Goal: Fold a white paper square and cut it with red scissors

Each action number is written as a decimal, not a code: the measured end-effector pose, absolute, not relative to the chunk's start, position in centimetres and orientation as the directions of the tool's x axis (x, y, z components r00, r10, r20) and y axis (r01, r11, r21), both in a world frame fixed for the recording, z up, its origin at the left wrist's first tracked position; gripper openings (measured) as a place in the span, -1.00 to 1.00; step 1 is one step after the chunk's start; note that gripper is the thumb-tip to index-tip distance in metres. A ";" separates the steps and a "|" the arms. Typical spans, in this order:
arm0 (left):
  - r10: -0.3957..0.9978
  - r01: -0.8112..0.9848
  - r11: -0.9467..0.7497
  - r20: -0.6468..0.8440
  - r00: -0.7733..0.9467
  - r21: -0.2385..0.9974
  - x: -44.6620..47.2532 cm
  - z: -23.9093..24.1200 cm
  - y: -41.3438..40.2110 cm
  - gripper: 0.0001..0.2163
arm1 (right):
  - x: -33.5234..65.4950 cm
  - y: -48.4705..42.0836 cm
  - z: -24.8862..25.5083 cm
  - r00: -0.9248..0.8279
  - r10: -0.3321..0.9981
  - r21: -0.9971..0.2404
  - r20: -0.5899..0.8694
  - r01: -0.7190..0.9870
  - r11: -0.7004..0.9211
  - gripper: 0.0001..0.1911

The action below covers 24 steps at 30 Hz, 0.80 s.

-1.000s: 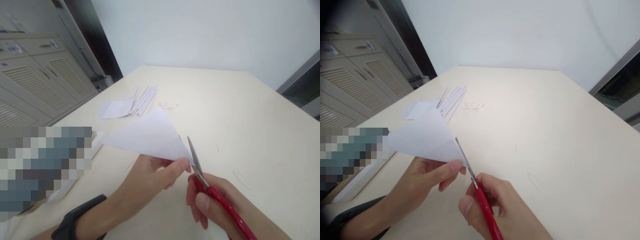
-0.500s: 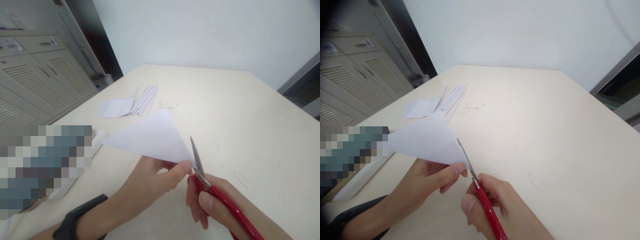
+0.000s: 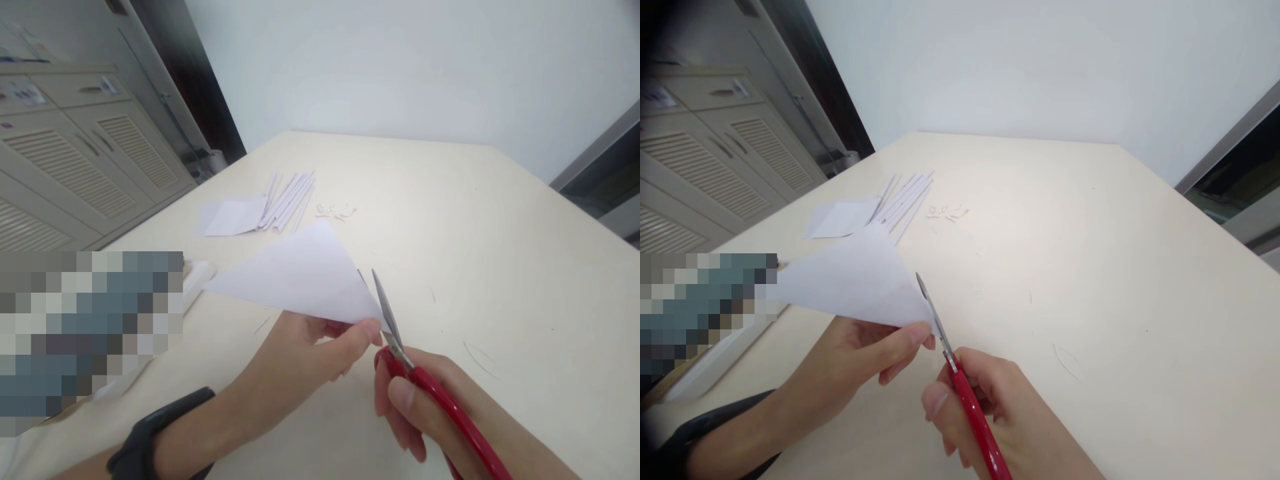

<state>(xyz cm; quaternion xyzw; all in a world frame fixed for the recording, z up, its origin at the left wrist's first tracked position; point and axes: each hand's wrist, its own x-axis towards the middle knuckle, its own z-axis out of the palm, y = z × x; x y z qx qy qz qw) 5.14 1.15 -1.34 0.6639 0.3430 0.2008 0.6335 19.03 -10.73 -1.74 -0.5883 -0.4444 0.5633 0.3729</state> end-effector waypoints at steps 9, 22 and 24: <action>0.658 0.145 0.064 -0.151 0.738 0.987 5.0 -1.5 1.4 -0.87 | 19.1 -10.7 -0.3 -0.014 0.924 -0.910 -0.382 0.182 -0.374 -0.74; 0.654 0.178 0.076 -0.184 0.734 0.981 5.4 -1.2 1.4 -0.84 | 19.2 -10.6 -1.0 -0.071 0.919 -0.921 -0.388 0.074 -0.383 -0.64; 0.665 0.189 0.083 -0.196 0.720 0.978 5.5 -0.9 1.4 -0.84 | 19.2 -10.7 -1.2 -0.058 0.928 -0.927 -0.367 0.110 -0.360 -0.61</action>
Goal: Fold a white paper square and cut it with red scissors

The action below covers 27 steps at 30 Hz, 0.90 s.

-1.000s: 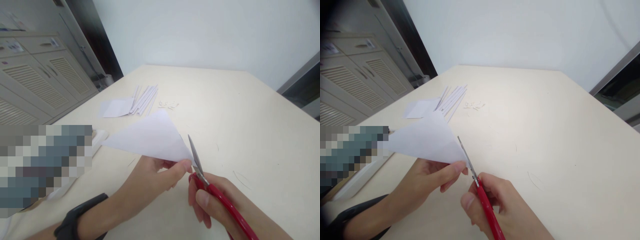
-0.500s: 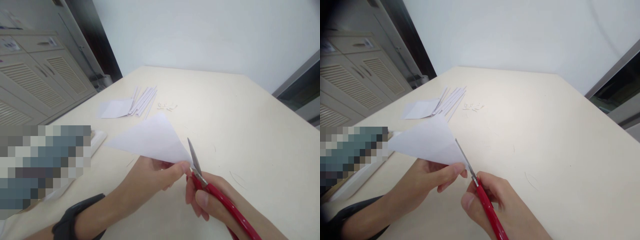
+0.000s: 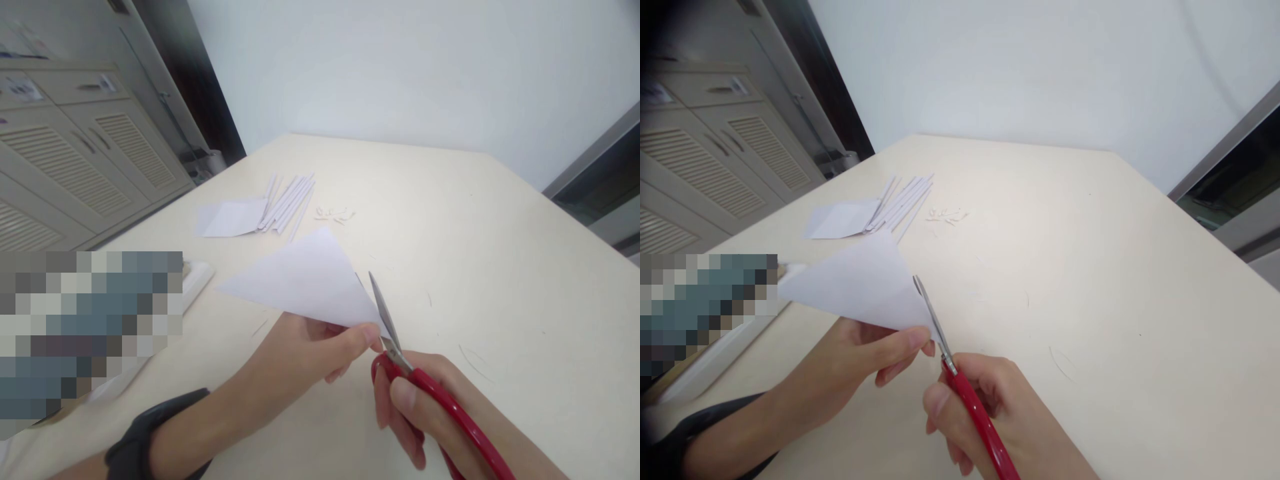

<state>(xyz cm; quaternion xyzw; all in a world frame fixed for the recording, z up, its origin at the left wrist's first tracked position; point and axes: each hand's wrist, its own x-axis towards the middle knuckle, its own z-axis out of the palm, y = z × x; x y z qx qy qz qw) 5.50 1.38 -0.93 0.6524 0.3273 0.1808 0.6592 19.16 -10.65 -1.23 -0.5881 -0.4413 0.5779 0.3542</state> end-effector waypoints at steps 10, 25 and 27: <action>0.641 0.134 0.102 -0.168 0.749 0.986 5.4 -1.2 1.2 -0.82 | 18.9 -10.8 -1.0 -0.023 0.922 -0.917 -0.386 0.116 -0.381 -0.63; 0.703 0.143 0.054 -0.139 0.697 0.988 4.7 -2.2 1.4 -0.65 | 18.9 -11.0 0.3 -0.020 0.889 -0.886 -0.457 0.096 -0.453 -0.59; 0.719 0.199 0.036 -0.164 0.676 0.979 4.8 -2.0 1.3 -0.66 | 19.0 -10.9 0.2 -0.030 0.897 -0.894 -0.442 0.097 -0.437 -0.58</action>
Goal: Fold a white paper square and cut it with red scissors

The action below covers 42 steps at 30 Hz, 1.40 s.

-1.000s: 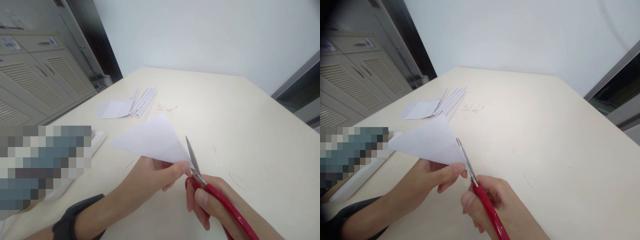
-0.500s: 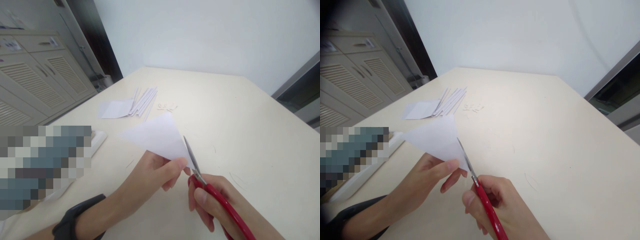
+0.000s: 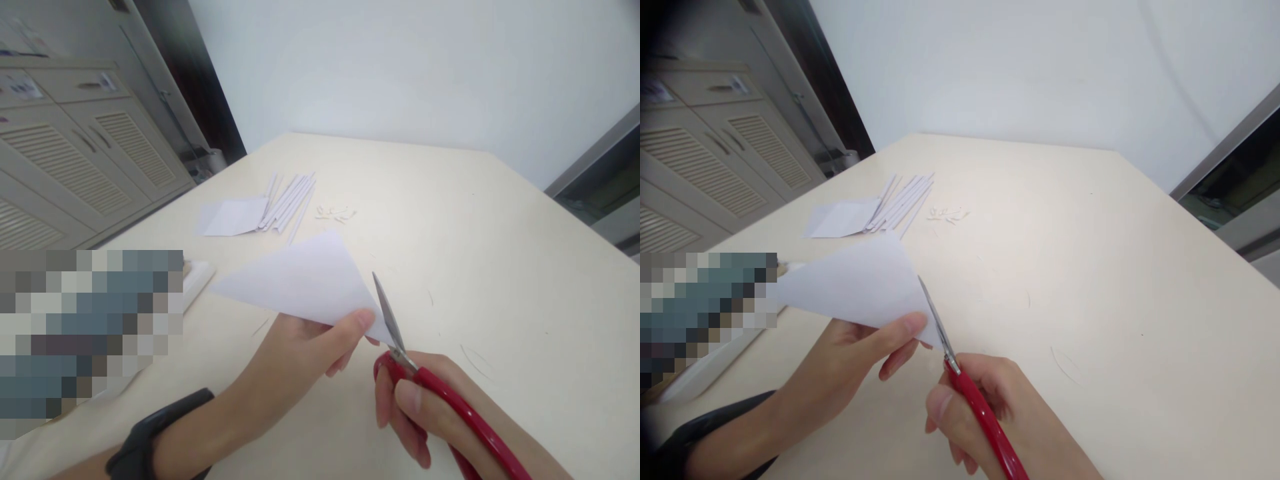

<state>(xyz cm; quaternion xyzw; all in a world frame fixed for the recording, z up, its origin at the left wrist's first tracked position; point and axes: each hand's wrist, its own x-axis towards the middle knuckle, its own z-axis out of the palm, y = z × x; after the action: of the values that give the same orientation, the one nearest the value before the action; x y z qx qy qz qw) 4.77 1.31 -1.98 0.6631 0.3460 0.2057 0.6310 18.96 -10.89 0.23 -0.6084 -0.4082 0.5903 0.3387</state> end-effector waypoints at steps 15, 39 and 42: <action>0.730 0.245 -0.090 -0.103 0.676 0.965 4.9 -1.6 1.2 -0.61 | 19.0 -10.6 -0.2 -0.026 0.898 -0.893 -0.439 0.123 -0.433 -0.61; 0.694 0.228 -0.003 -0.163 0.701 0.974 4.6 -1.9 1.5 -0.62 | 18.7 -10.7 0.2 -0.012 0.868 -0.860 -0.496 0.147 -0.489 -0.49; 0.688 0.219 0.000 -0.159 0.708 0.976 4.6 -1.9 1.5 -0.63 | 18.6 -10.6 0.1 -0.002 0.871 -0.858 -0.492 0.173 -0.484 -0.48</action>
<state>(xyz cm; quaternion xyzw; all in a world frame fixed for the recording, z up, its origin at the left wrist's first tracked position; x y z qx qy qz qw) 4.59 1.54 -1.85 0.6816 0.3325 0.1880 0.6241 18.63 -10.60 0.14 -0.6386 -0.4085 0.5780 0.3019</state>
